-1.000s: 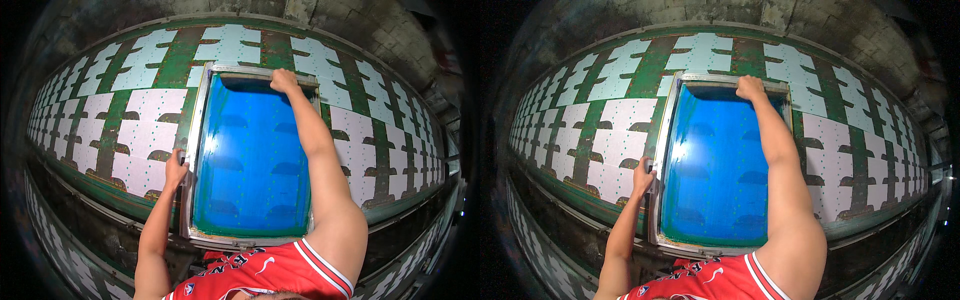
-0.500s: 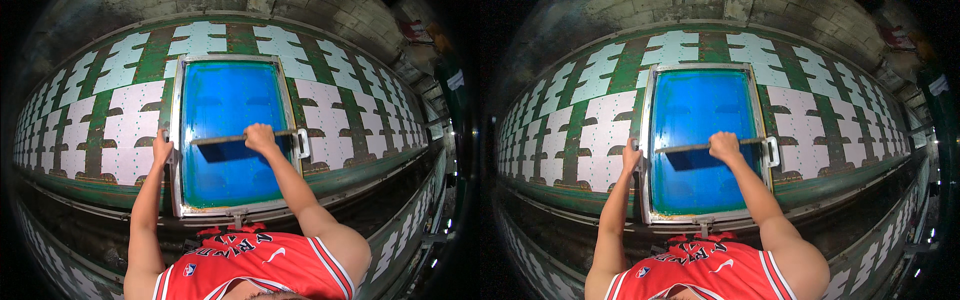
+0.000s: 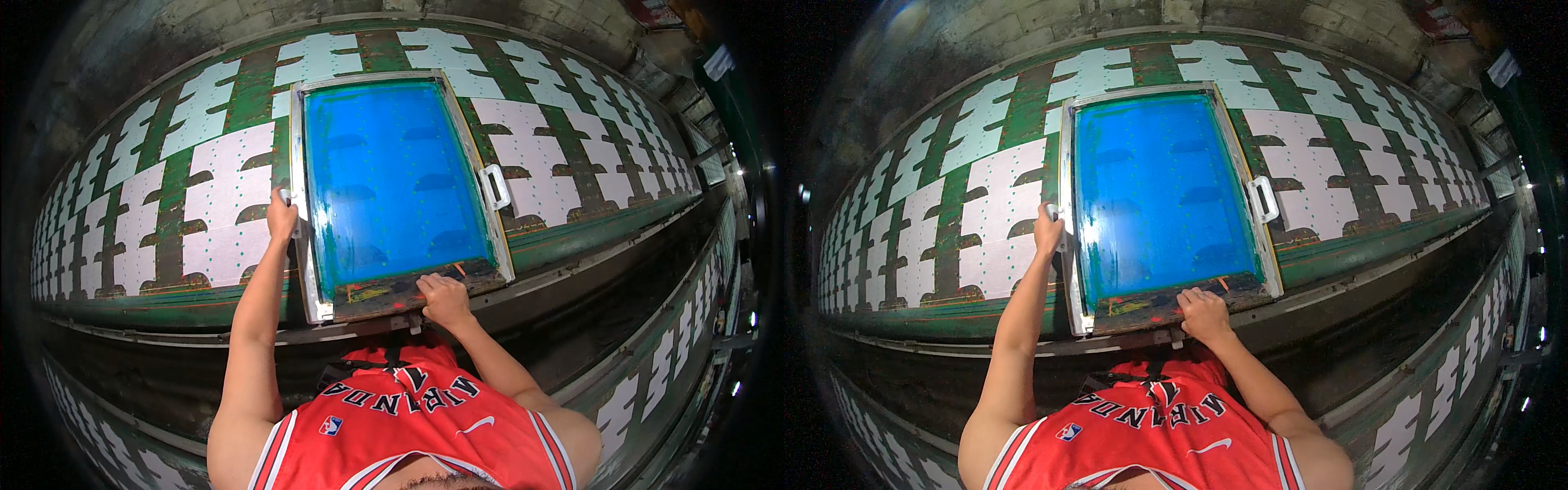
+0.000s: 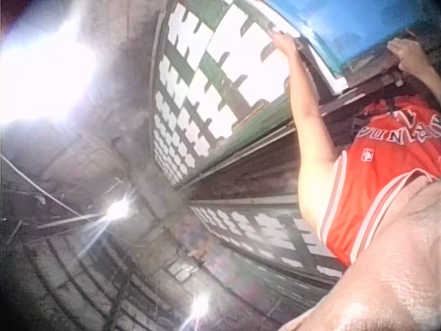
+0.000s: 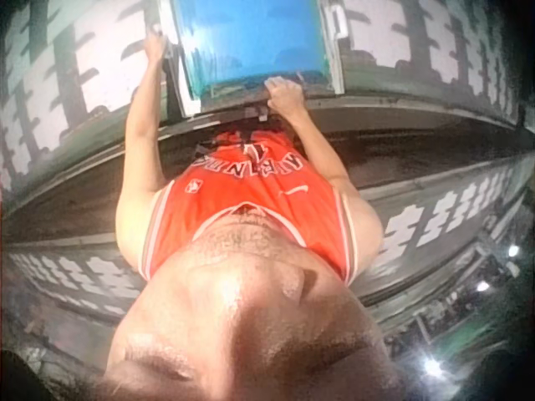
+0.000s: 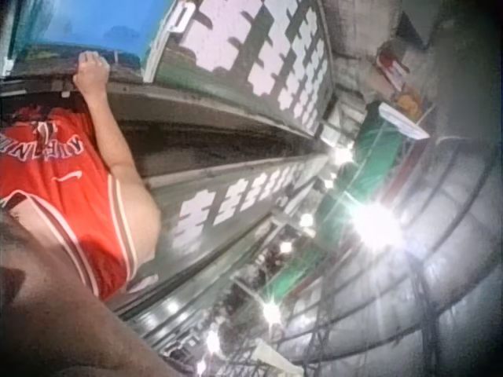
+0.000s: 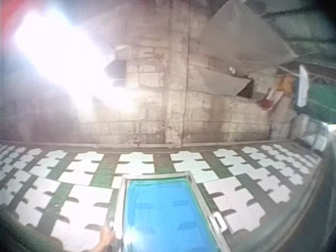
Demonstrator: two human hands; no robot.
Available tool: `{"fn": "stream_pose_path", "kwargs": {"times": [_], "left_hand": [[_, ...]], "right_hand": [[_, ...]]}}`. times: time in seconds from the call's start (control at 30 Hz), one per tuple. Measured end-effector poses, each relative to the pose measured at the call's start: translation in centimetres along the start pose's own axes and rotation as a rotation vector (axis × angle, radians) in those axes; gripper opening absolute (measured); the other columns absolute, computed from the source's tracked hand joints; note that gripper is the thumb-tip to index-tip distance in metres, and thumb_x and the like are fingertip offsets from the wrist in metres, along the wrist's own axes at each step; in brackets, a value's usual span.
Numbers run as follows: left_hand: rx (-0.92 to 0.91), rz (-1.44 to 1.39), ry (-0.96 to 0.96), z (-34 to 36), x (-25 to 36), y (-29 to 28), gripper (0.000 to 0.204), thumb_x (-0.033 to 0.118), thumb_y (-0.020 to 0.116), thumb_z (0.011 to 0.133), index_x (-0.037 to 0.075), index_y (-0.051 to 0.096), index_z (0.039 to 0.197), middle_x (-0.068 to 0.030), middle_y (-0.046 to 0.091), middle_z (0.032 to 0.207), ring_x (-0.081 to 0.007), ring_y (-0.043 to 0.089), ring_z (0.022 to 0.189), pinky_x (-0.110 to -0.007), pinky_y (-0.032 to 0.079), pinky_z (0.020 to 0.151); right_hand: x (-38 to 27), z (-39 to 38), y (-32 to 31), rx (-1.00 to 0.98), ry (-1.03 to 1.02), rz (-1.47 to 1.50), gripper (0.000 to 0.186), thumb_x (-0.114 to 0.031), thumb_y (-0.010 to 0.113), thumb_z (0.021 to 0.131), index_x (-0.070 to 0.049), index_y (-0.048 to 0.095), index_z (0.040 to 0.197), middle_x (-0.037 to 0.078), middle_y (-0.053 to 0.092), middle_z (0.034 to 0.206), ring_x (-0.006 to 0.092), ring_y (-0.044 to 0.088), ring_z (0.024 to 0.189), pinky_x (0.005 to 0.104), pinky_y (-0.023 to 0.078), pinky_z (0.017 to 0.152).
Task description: The person performs screen printing by repeatedly pulling a squeegee across a blue screen to transfer ink onto white T-shirts arranged on a green conveyor belt. The person moves the screen to the next shirt after each print and continues the process along the line.
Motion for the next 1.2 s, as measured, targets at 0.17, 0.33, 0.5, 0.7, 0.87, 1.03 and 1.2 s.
{"fn": "stream_pose_path", "kwargs": {"times": [0.17,0.33,0.5,0.7,0.87,1.03,1.2], "left_hand": [[0.017,0.086,-0.03,-0.7,0.0,0.1,0.053,0.009,0.061,0.084,0.0,0.047,0.135,-0.0308,0.069,0.104,-0.0496,0.067,0.097,-0.057,0.051,0.086],[0.026,0.107,-0.112,-1.6,-0.1,0.1,0.046,0.015,0.064,0.086,0.0,0.05,0.127,-0.0311,0.069,0.106,-0.0503,0.067,0.099,-0.058,0.051,0.087],[0.092,0.178,-0.243,-1.5,0.4,0.3,0.05,0.018,0.064,0.078,0.003,0.055,0.125,-0.0304,0.07,0.102,-0.0492,0.068,0.098,-0.056,0.053,0.086],[0.113,0.181,-0.449,-1.2,0.2,0.5,0.04,0.022,0.064,0.078,0.004,0.069,0.114,-0.0251,0.072,0.108,-0.0446,0.069,0.102,-0.052,0.054,0.089],[0.121,0.205,-0.511,-1.6,0.0,0.7,0.041,0.025,0.069,0.079,0.004,0.07,0.115,-0.0232,0.073,0.107,-0.0434,0.07,0.101,-0.051,0.054,0.089],[0.126,0.225,-0.481,-1.3,0.1,0.6,0.042,0.027,0.072,0.078,0.004,0.069,0.114,-0.0231,0.073,0.108,-0.0429,0.07,0.102,-0.051,0.054,0.089],[0.1,0.212,-0.429,-1.5,-0.2,0.5,0.043,0.029,0.074,0.08,0.003,0.067,0.113,-0.0236,0.073,0.108,-0.0433,0.069,0.103,-0.052,0.053,0.089]], "right_hand": [[-0.3,-1.8,-0.5,-0.051,-0.072,-0.014,0.055,-0.012,0.077,0.062,-0.002,0.066,0.115,0.014,0.067,0.121,0.0273,0.065,0.108,0.0392,0.053,0.094],[4.9,-1.7,-3.3,-0.202,-0.039,0.479,0.065,-0.011,0.075,0.069,0.001,0.062,0.131,0.018,0.061,0.137,0.0329,0.06,0.121,0.0435,0.048,0.104],[18.5,-0.2,-6.2,0.208,0.425,0.455,0.054,-0.013,0.072,0.083,0.004,0.059,0.133,0.022,0.06,0.138,0.0346,0.06,0.126,0.0428,0.048,0.104],[31.4,1.6,-0.7,0.336,0.828,0.756,0.048,-0.02,0.071,0.091,0.004,0.06,0.131,0.019,0.068,0.124,0.0293,0.069,0.109,0.0378,0.054,0.092],[33.6,3.4,2.0,0.224,0.642,0.844,0.036,-0.021,0.071,0.091,-0.002,0.065,0.121,0.012,0.072,0.095,0.024,0.069,0.083,0.0366,0.052,0.077],[32.8,3.6,1.4,0.24,0.627,0.795,0.026,-0.02,0.07,0.091,-0.003,0.066,0.11,0.012,0.071,0.085,0.0244,0.068,0.077,0.0388,0.051,0.072],[32.4,3.5,0.8,0.218,0.642,0.827,0.028,-0.018,0.07,0.09,-0.002,0.066,0.112,0.012,0.071,0.088,0.0244,0.069,0.081,0.0385,0.052,0.075]]}}
Point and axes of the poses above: each hand's wrist, its own z-axis towards the middle knuckle, its own y-axis out of the palm, x = y × z, the point moved 3 cm from there along z, towards the middle knuckle
